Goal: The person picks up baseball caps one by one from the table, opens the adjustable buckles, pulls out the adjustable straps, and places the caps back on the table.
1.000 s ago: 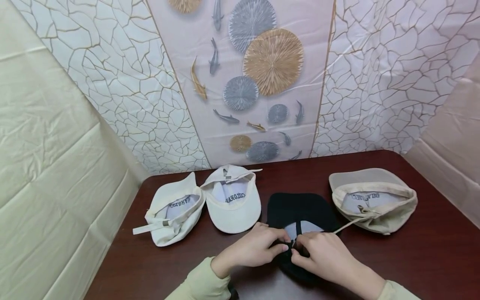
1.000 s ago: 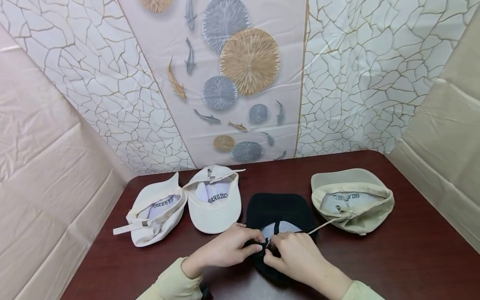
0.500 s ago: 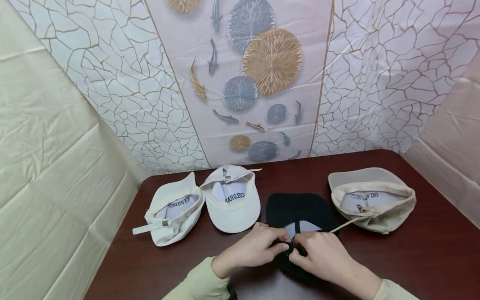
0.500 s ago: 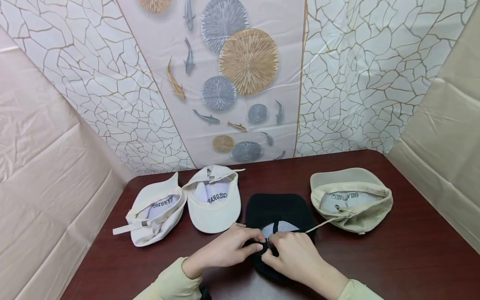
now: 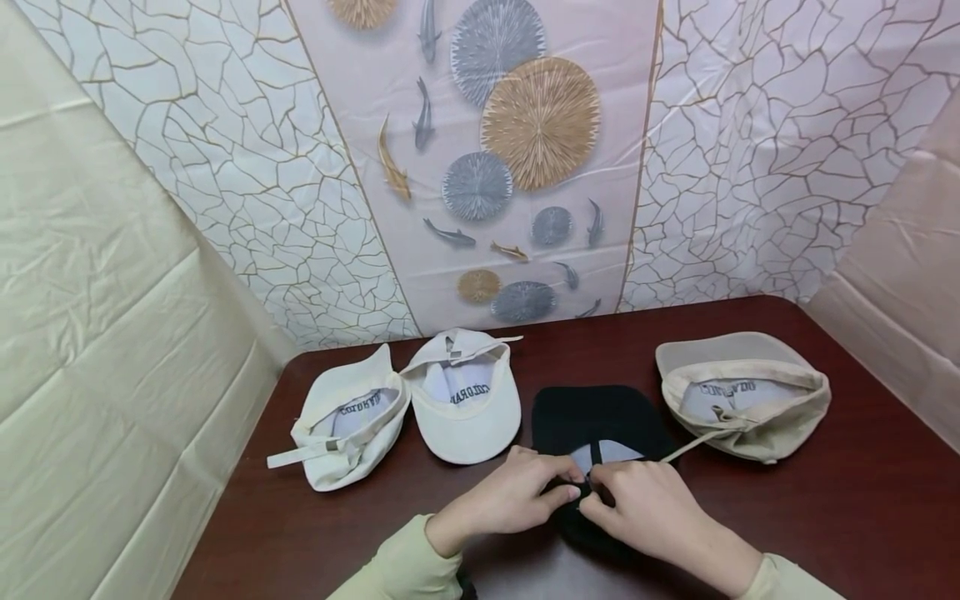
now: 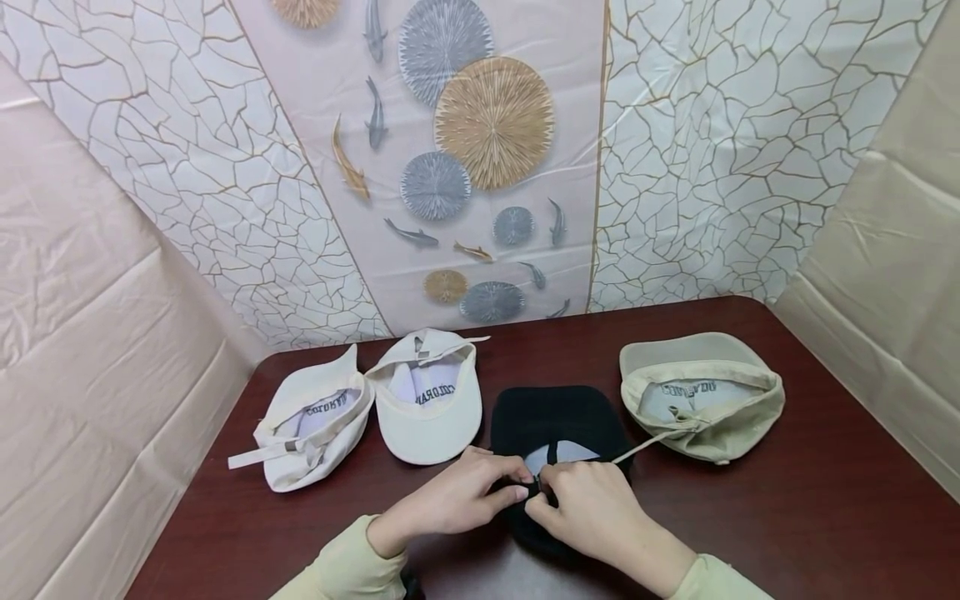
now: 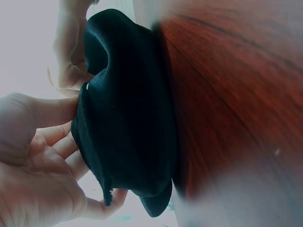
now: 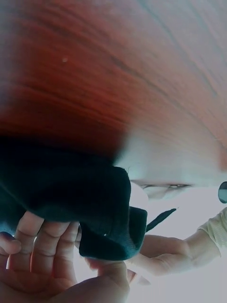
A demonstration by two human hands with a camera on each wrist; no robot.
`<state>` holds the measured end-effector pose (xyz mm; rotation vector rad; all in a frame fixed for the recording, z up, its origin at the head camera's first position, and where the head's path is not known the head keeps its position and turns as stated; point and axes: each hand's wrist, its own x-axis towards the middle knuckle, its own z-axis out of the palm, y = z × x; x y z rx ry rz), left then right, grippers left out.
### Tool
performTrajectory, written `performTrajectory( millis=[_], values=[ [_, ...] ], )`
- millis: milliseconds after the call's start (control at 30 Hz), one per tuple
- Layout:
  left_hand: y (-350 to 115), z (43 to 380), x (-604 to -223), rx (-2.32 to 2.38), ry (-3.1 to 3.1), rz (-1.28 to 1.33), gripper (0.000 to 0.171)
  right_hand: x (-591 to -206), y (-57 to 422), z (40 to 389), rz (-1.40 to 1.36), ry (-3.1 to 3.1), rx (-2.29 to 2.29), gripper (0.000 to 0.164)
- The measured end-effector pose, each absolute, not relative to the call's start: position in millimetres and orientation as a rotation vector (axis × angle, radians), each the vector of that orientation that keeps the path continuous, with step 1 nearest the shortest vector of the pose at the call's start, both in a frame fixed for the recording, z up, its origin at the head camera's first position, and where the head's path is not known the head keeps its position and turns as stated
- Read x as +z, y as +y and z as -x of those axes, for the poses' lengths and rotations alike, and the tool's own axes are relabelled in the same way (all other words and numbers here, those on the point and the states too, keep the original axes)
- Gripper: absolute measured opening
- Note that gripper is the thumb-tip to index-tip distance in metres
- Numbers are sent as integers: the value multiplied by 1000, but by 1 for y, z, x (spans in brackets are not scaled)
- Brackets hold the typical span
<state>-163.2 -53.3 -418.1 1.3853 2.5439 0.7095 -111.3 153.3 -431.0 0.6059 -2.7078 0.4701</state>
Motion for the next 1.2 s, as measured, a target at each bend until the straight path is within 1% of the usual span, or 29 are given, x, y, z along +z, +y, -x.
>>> performTrajectory(
  millis=[300, 633, 967, 1200],
  values=[
    [-48, 162, -421, 730, 2555, -1369, 17, -430, 160, 112, -638, -2732, 533, 38],
    [-44, 159, -421, 696, 2604, -1383, 16, -427, 165, 111, -564, -2785, 576, 23],
    [-42, 159, -420, 670, 2605, -1390, 16, -428, 164, 110, -571, -2751, 573, 26],
    [-44, 160, -421, 675, 2603, -1406, 15, -429, 167, 112, -544, -2735, 530, 25]
  ],
)
